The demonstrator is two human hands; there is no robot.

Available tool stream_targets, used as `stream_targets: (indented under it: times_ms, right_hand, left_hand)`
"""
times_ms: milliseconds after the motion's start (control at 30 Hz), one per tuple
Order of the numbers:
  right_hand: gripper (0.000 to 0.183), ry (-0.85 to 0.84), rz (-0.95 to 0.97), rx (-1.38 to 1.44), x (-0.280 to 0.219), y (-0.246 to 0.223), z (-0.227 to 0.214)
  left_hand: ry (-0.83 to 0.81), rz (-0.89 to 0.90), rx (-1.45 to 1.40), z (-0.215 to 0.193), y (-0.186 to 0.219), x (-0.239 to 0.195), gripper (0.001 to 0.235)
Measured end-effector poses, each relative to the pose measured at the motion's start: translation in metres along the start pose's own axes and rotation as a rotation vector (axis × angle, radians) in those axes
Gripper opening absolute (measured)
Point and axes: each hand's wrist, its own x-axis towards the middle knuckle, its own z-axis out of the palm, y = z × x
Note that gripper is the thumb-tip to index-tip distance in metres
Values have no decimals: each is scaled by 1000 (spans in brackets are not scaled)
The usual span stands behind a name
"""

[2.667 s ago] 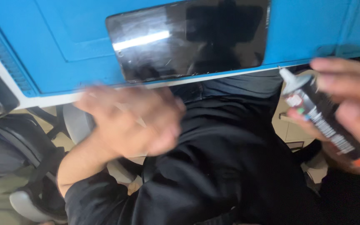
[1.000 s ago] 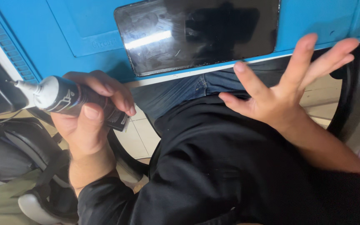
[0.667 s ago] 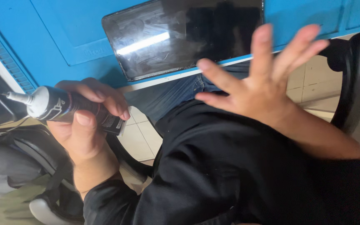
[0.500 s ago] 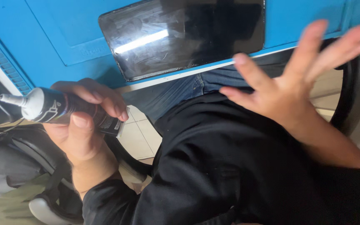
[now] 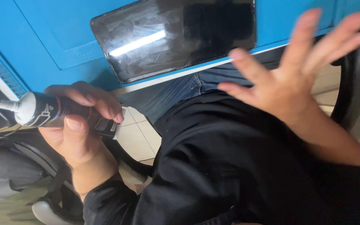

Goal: The person applies a thin line of adhesive from a tube along the edges of a black smartphone screen while seated. They repeatedly reposition the phone and continue applying adhesive along different edges throughout the clip.

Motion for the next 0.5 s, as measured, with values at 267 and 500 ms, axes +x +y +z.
stream_targets:
  times_ms: [267,500]
  right_hand:
    - [86,125,-22,-88,-6,14,24]
    - [84,-87,-26,232,43,-51,-13]
  left_hand:
    - [-33,-2,-2,-2,2,0,37]
    - [-24,-21,-4,0,3,-3,35]
